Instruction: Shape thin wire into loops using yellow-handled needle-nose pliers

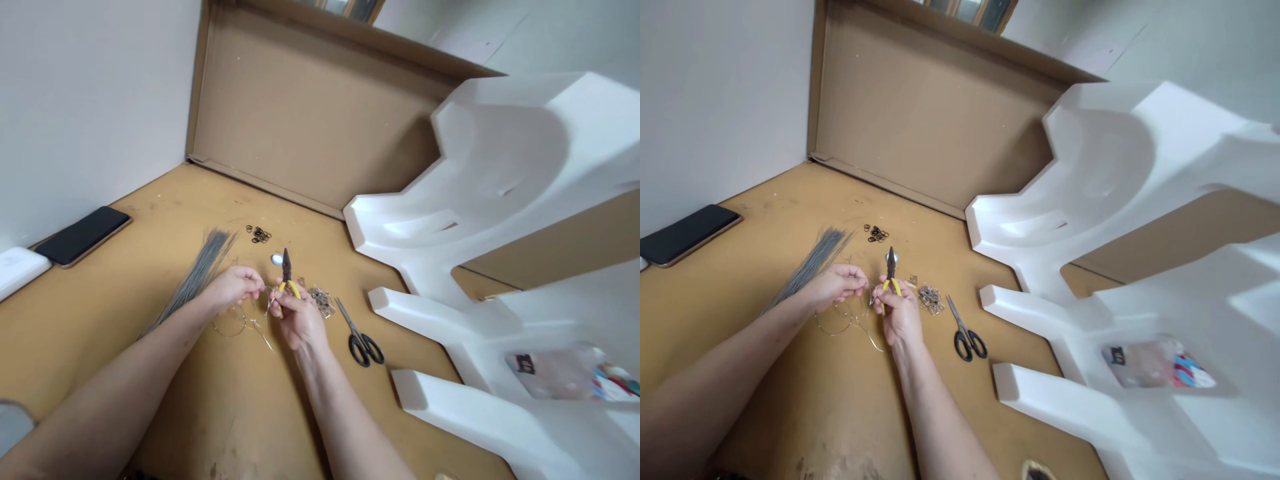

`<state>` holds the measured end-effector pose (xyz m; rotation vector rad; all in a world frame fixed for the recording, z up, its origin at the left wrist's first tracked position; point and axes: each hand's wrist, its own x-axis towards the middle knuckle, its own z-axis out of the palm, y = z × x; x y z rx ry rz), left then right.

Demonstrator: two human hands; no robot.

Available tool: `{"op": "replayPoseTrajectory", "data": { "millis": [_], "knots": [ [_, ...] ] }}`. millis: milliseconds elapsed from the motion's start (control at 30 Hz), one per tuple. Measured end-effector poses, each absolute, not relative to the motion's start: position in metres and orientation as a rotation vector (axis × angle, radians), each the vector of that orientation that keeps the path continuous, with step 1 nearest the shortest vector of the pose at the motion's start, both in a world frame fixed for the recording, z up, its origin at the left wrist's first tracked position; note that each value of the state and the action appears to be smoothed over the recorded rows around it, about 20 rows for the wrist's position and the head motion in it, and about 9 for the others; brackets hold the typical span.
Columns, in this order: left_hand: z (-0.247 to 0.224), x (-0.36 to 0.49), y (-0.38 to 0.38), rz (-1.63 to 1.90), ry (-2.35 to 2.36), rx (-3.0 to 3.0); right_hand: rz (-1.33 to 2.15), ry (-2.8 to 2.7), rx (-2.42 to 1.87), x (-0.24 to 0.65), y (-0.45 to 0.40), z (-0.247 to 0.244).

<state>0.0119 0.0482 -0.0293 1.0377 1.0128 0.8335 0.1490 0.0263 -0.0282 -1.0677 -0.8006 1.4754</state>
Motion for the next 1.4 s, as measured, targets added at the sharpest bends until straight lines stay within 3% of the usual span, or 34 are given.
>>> {"op": "replayPoseTrajectory", "data": {
  "millis": [467,867,1400],
  "knots": [
    [-0.031,0.006,0.051,0.75,0.921,1.047,1.478,-1.029,-0.97,0.152,0.023,-0.022],
    [-0.026,0.003,0.052,0.627,0.885,1.029,1.408,-1.341,-1.125,0.154,0.02,-0.017],
    [-0.019,-0.002,0.052,0.628,0.859,0.981,0.616,-1.849,-1.404,0.146,0.012,-0.019]
  ]
}}
